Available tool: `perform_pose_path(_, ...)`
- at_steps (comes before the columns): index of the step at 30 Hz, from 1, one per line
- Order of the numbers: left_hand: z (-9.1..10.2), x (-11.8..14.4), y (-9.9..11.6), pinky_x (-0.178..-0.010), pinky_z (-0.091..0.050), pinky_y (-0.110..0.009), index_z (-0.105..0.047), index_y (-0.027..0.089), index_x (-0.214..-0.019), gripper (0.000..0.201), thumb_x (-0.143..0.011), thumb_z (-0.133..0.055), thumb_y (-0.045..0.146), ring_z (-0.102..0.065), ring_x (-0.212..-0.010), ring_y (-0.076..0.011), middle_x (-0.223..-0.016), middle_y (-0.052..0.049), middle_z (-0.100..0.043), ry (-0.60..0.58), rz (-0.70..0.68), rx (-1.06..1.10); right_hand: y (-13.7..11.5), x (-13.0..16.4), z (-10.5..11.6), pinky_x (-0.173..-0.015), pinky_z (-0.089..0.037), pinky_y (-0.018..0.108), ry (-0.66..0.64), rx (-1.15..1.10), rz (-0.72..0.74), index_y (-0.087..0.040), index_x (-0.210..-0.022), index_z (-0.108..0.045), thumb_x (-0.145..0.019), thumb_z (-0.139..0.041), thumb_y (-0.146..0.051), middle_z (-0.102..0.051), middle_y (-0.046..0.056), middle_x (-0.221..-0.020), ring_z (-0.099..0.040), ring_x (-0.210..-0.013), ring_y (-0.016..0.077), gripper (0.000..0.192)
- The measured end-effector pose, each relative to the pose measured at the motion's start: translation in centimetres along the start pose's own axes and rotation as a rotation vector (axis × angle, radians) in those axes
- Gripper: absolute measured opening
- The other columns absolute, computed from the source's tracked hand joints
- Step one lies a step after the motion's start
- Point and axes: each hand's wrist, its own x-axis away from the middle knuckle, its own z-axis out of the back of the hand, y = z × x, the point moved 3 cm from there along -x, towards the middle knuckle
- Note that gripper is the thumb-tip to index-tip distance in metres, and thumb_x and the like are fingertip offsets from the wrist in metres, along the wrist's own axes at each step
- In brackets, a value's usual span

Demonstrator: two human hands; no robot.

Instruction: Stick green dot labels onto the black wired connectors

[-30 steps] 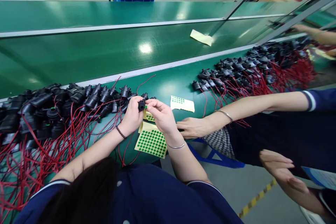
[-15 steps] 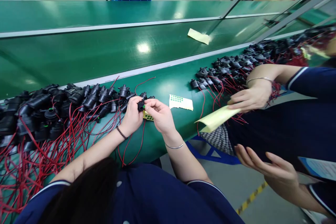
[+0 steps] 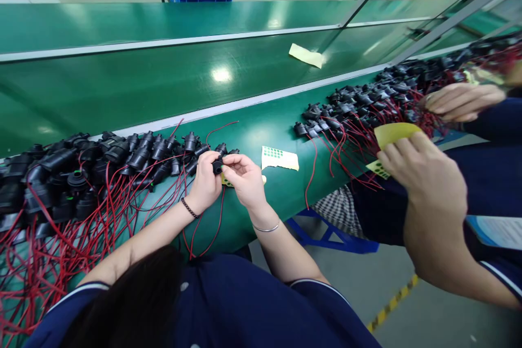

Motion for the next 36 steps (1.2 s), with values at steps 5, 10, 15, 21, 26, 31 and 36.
perform_pose_path(5,0.1,0.0,0.2,-0.097,-0.052,-0.046,-0.042,0.021,-0.124,0.043,-0.084,-0.044,0.006,-0.057,-0.112,-0.0223,-0.116,-0.01,-0.056,0.029,0.005,0.008,-0.1,0.1,-0.2,-0.084,-0.06,0.035,-0.005,-0.013,-0.01,-0.023,-0.084,-0.066,-0.068,-0.082,-0.03,-0.071,0.002,-0.091,-0.068,-0.084,0.0168,0.024)
perform_pose_path(10,0.1,0.0,0.2,-0.099,-0.051,-0.046,-0.044,0.021,-0.123,0.04,-0.085,-0.045,0.007,-0.057,-0.113,-0.0224,-0.117,-0.011,-0.056,0.04,0.023,0.042,-0.1,0.2,-0.3,-0.085,-0.059,0.035,-0.014,-0.035,-0.037,-0.023,-0.085,-0.066,-0.066,-0.084,-0.028,-0.071,0.003,-0.092,-0.068,-0.084,0.0168,0.027)
perform_pose_path(15,0.0,0.1,0.3,-0.096,-0.053,-0.043,-0.043,0.02,-0.123,0.039,-0.087,-0.045,0.007,-0.057,-0.112,-0.0212,-0.116,-0.011,-0.056,0.052,-0.017,0.024,0.0,-0.1,-0.2,-0.081,-0.059,0.032,-0.004,-0.043,-0.029,-0.022,-0.081,-0.066,-0.066,-0.084,-0.031,-0.071,0.002,-0.087,-0.068,-0.081,0.0156,0.025)
perform_pose_path(21,0.2,0.0,0.2,-0.095,-0.054,-0.043,-0.043,0.02,-0.123,0.038,-0.087,-0.045,0.009,-0.058,-0.11,-0.021,-0.115,-0.011,-0.056,0.065,-0.005,0.026,0.1,0.2,-0.3,-0.081,-0.06,0.031,-0.024,-0.009,0.02,-0.021,-0.088,-0.066,-0.069,-0.081,-0.025,-0.072,0.002,-0.092,-0.069,-0.081,0.0144,0.024)
perform_pose_path(26,0.3,-0.1,0.2,-0.097,-0.053,-0.044,-0.04,0.019,-0.128,0.037,-0.092,-0.049,0.016,-0.057,-0.114,-0.0218,-0.119,-0.012,-0.054,0.073,0.036,0.049,0.2,0.6,-0.5,-0.086,-0.062,0.035,0.0,0.07,0.211,-0.022,-0.097,-0.066,-0.079,-0.072,-0.024,-0.071,0.006,-0.101,-0.071,-0.092,0.0175,0.018)
perform_pose_path(31,0.2,0.1,0.2,-0.1,-0.053,-0.046,-0.038,0.019,-0.132,0.038,-0.096,-0.049,0.02,-0.055,-0.119,-0.022,-0.123,-0.014,-0.051,0.12,0.007,0.025,-0.4,1.1,-0.5,-0.09,-0.062,0.042,0.084,0.358,0.501,-0.023,-0.089,-0.069,-0.085,-0.067,-0.02,-0.07,0.008,-0.102,-0.069,-0.098,0.0211,0.006)
perform_pose_path(36,0.0,0.3,0.3,-0.101,-0.053,-0.047,-0.038,0.021,-0.133,0.039,-0.096,-0.05,0.02,-0.054,-0.122,-0.0221,-0.124,-0.013,-0.051,0.147,-0.043,-0.018,-0.9,1.3,-0.5,-0.087,-0.062,0.042,0.117,0.452,0.548,-0.023,-0.087,-0.068,-0.085,-0.066,-0.019,-0.07,0.008,-0.097,-0.07,-0.093,0.0205,0.005)
